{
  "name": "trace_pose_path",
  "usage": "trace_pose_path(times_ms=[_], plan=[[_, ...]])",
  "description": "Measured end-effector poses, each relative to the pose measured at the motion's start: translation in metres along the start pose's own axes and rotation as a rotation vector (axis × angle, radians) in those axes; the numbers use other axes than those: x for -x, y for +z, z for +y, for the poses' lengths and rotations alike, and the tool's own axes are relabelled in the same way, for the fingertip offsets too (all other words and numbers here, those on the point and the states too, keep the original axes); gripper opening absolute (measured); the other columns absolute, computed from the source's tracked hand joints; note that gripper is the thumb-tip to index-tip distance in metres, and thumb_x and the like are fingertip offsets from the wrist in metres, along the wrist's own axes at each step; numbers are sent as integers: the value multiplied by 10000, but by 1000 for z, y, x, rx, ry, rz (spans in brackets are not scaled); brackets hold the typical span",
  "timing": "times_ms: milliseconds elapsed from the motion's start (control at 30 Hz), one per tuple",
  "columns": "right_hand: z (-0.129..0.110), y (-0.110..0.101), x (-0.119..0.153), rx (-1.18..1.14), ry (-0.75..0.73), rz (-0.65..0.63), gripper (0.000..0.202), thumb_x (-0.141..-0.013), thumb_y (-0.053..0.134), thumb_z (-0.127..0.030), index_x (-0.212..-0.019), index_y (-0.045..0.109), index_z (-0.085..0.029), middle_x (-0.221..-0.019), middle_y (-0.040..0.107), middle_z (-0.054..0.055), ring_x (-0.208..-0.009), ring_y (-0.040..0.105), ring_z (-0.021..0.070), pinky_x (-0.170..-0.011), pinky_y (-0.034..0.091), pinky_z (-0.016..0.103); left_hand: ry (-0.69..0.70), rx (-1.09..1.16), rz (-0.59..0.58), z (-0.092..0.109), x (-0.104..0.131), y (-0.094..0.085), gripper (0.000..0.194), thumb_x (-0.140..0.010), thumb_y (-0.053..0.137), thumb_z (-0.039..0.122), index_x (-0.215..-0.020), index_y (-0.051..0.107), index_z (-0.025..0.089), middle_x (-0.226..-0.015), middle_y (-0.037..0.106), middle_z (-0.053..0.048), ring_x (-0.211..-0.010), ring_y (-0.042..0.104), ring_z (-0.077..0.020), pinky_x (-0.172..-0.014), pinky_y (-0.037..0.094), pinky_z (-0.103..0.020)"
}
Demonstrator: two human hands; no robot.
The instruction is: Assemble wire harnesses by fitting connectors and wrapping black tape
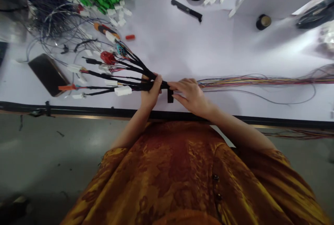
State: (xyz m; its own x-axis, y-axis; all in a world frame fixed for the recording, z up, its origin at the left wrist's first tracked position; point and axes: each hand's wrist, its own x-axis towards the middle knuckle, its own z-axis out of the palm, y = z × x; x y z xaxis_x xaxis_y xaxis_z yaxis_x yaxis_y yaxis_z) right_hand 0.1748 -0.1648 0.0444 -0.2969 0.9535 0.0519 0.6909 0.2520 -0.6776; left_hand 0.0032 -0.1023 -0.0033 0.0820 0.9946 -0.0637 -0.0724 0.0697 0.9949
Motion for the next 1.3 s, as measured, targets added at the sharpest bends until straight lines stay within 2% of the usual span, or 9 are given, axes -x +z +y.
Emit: trace_pose_path(times_ms=[100,200,433,600,733,933,1067,1167,1300], plan=[[16,1,-8,-53,59,49,292,-860,729,-291,-1127,653,-201,-1114,665,101,-1086,590,280,-997,460,450,32,-11,13,6,5,2,336,-832,793,460,-926,572,225,-698,612,51,-447,483,-39,-424,360,-194],[19,18,-17,-48,194,68,545,-821,736,-248,-1328,553,-173,-1293,616,169,-1123,598,300,-954,497,440,43,10,26,9,10,6,364,-832,786,498,-898,544,234,-687,584,58,-426,451,-34,-408,346,-192],[31,29,-36,-256,416,32,829,-743,729,-196,-1504,402,-161,-1018,721,92,-901,666,233,-863,536,381,-75,113,84,0,10,12,346,-860,750,492,-904,520,237,-633,518,83,-398,403,-28,-380,287,-195],[59,9,-49,-836,390,-259,398,-736,791,-414,-1051,705,-186,-848,707,31,-740,644,163,-699,552,301,-110,141,83,6,9,14,363,-825,778,464,-834,512,217,-625,510,82,-383,370,-22,-358,249,-209],[62,-3,-50,-1003,492,-171,347,-794,739,-529,-834,695,-187,-794,683,33,-690,620,147,-649,533,291,-120,130,95,9,4,9,316,-809,797,396,-832,538,215,-642,540,72,-378,374,-25,-348,244,-211],[22,-6,-5,-462,182,77,449,-746,830,-494,-1029,694,-173,-1003,678,80,-944,618,223,-892,521,398,-102,114,121,5,-7,4,296,-812,789,375,-807,543,209,-631,545,62,-386,389,-33,-351,250,-214],[11,8,17,-170,-21,192,274,-923,663,-396,-1106,672,-193,-1177,637,129,-1124,577,259,-1028,460,454,-73,133,111,4,-7,8,285,-814,791,366,-822,546,219,-655,554,63,-389,385,-31,-355,240,-222],[16,14,15,-107,42,163,238,-877,708,-325,-1065,631,-201,-1244,617,133,-1173,568,275,-1045,448,462,-56,121,119,8,-2,9,289,-821,786,380,-837,543,225,-661,555,63,-395,382,-35,-358,244,-229],[19,26,-1,-142,310,96,467,-838,692,-264,-1257,499,-192,-1040,688,86,-904,650,225,-876,514,396,-56,124,79,17,5,6,287,-828,792,351,-819,541,211,-646,512,60,-418,384,-36,-381,300,-217]])
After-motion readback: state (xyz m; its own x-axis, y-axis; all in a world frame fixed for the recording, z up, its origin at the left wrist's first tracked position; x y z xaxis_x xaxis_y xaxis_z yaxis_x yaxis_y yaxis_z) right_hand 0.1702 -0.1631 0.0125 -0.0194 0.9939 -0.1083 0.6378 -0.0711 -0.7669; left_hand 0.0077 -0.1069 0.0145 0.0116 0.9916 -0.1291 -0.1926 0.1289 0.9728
